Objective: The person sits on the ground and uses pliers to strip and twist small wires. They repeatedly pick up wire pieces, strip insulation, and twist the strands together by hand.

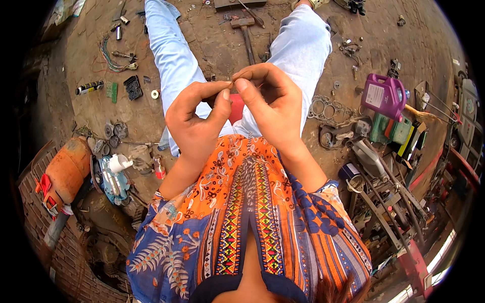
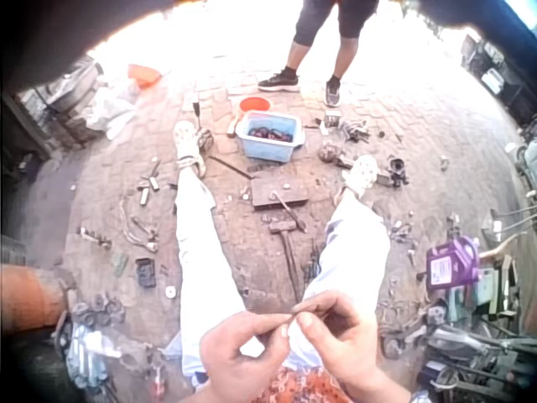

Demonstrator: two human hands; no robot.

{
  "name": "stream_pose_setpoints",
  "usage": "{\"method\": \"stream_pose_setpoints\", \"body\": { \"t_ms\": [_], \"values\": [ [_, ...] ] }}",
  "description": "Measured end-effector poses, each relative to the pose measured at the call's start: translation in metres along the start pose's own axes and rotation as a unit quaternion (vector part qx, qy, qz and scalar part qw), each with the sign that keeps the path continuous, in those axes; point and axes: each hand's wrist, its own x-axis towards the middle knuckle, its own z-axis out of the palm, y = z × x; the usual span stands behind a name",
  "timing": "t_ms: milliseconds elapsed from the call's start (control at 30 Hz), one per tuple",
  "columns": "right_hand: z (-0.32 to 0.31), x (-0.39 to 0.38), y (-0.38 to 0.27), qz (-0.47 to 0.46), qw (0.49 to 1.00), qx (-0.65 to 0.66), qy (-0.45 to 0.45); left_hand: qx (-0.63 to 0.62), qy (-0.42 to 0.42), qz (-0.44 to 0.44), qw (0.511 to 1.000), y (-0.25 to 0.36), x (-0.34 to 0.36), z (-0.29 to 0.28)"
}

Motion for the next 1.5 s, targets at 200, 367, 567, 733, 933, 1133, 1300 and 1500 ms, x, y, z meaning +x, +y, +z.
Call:
{"method": "stream_pose_setpoints", "body": {
  "t_ms": [200, 367, 567, 733, 933, 1133, 1300, 1500],
  "values": [
    [-0.001, -0.001, -0.001, -0.007, 0.999, -0.035, -0.006, 0.048, 0.005, 0.033, 0.998, 0.001, 0.000, 0.002],
    [0.001, 0.000, -0.002, 0.000, 1.000, -0.025, 0.004, 0.100, 0.034, 0.107, 0.989, -0.003, 0.000, 0.005],
    [0.004, 0.000, -0.002, 0.034, 0.999, 0.016, 0.018, 0.183, 0.053, 0.202, 0.961, -0.010, 0.002, 0.006],
    [0.007, 0.001, -0.004, 0.044, 0.998, 0.015, 0.030, 0.214, 0.060, 0.235, 0.946, -0.015, 0.003, 0.007],
    [0.007, 0.000, -0.003, 0.049, 0.998, 0.016, 0.035, 0.217, 0.051, 0.240, 0.945, -0.016, 0.003, 0.007],
    [0.008, 0.001, -0.005, 0.045, 0.998, 0.008, 0.032, 0.212, 0.058, 0.241, 0.945, -0.017, 0.003, 0.007],
    [0.005, 0.001, -0.005, 0.044, 0.999, 0.011, 0.020, 0.210, 0.049, 0.244, 0.946, -0.016, 0.003, 0.006],
    [0.003, 0.004, 0.001, 0.014, 1.000, 0.016, -0.015, -0.034, -0.008, -0.047, 0.998, -0.004, 0.001, 0.003]
  ]
}}
